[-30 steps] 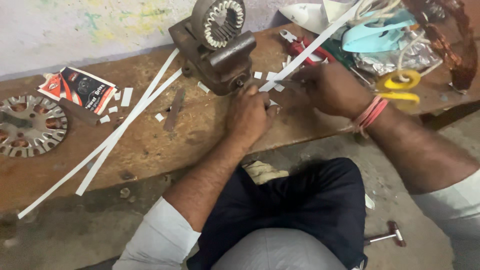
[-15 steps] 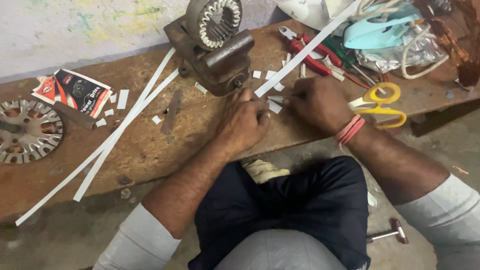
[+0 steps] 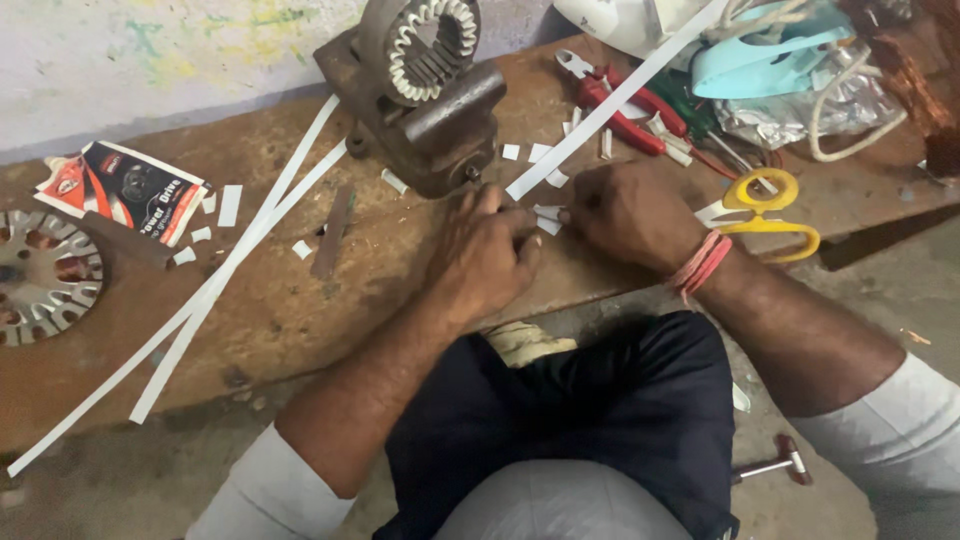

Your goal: The person cuts white insulating strips with scissors and inserts them into the slots of a motor stator held in a bench vise. The person repeatedly measures, cuts, and places the strips into the stator slots.

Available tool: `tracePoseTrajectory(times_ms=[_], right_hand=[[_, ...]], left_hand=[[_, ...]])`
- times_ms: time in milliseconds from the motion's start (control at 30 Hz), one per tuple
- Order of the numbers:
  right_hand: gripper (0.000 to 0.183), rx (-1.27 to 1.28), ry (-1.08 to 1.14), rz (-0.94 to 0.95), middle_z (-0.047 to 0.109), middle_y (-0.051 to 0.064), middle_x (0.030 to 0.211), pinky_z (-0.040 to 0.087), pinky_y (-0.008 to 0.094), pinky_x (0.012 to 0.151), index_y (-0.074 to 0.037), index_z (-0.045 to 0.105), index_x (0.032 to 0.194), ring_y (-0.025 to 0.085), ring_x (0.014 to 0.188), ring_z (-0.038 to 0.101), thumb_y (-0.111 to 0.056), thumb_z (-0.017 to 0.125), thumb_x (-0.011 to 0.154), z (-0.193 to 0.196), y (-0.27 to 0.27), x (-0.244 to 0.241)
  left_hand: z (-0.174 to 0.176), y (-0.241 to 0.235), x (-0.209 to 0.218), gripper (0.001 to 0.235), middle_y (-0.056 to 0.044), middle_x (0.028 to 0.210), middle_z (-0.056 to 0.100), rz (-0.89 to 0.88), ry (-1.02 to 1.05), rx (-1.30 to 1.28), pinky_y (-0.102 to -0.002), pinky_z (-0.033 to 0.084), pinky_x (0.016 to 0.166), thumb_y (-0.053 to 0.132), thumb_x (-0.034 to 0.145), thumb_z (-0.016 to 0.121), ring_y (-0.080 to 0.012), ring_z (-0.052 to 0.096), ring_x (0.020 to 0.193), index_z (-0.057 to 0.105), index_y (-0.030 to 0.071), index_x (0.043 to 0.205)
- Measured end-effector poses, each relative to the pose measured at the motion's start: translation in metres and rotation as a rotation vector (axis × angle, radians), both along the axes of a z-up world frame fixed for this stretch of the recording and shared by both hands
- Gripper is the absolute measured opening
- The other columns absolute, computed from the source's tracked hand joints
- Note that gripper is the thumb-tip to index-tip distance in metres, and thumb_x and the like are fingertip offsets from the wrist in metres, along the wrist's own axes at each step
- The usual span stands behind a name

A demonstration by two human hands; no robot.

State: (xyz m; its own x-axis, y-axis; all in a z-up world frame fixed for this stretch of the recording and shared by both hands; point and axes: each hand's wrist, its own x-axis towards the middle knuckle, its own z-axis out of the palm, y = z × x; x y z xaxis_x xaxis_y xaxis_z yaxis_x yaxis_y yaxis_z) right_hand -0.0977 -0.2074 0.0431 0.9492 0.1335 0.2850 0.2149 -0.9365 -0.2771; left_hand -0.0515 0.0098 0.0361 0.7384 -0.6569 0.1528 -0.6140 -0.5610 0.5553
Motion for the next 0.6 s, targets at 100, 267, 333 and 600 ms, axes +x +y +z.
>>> tracePoseTrajectory(times_ms=[100,267,333,600], right_hand=[[0.02,0.084,0.07,-0.023,0.068,0.017,0.072,0.052,0.051,0.065,-0.009,0.07,0.082,0.038,0.069,0.067,-0.028,0.073,0.086,-0.001,0.005,-0.001],[0.021,0.053,0.024,-0.067,0.068,0.019,0.076,0.051,0.052,0.068,-0.006,0.069,0.08,0.04,0.074,0.066,-0.027,0.074,0.085,-0.004,0.006,-0.006],[0.019,0.038,-0.004,-0.093,0.069,0.019,0.078,0.052,0.052,0.069,-0.007,0.07,0.083,0.041,0.075,0.067,-0.026,0.073,0.086,-0.004,0.006,-0.006],[0.022,0.191,0.111,-0.115,0.071,0.02,0.083,0.054,0.048,0.07,-0.006,0.074,0.095,0.039,0.076,0.069,-0.024,0.077,0.083,0.016,0.001,-0.005]], left_hand=[[0.002,0.002,-0.001,0.033,-0.019,0.127,0.056,0.007,-0.029,0.001,-0.052,0.042,0.106,0.03,0.085,0.07,-0.0394,0.05,0.125,0.076,0.009,0.111],[0.003,-0.001,-0.001,0.035,-0.017,0.13,0.055,0.017,0.041,0.038,-0.053,0.04,0.108,0.03,0.087,0.068,-0.0387,0.049,0.127,0.074,0.009,0.115],[0.003,0.0,-0.001,0.036,-0.017,0.133,0.054,0.015,0.067,0.037,-0.053,0.039,0.109,0.031,0.088,0.068,-0.0395,0.048,0.13,0.073,0.01,0.116],[-0.003,-0.001,-0.011,0.045,-0.026,0.148,0.042,0.002,-0.083,-0.002,-0.06,0.022,0.118,0.032,0.083,0.069,-0.0461,0.033,0.143,0.071,0.003,0.118]])
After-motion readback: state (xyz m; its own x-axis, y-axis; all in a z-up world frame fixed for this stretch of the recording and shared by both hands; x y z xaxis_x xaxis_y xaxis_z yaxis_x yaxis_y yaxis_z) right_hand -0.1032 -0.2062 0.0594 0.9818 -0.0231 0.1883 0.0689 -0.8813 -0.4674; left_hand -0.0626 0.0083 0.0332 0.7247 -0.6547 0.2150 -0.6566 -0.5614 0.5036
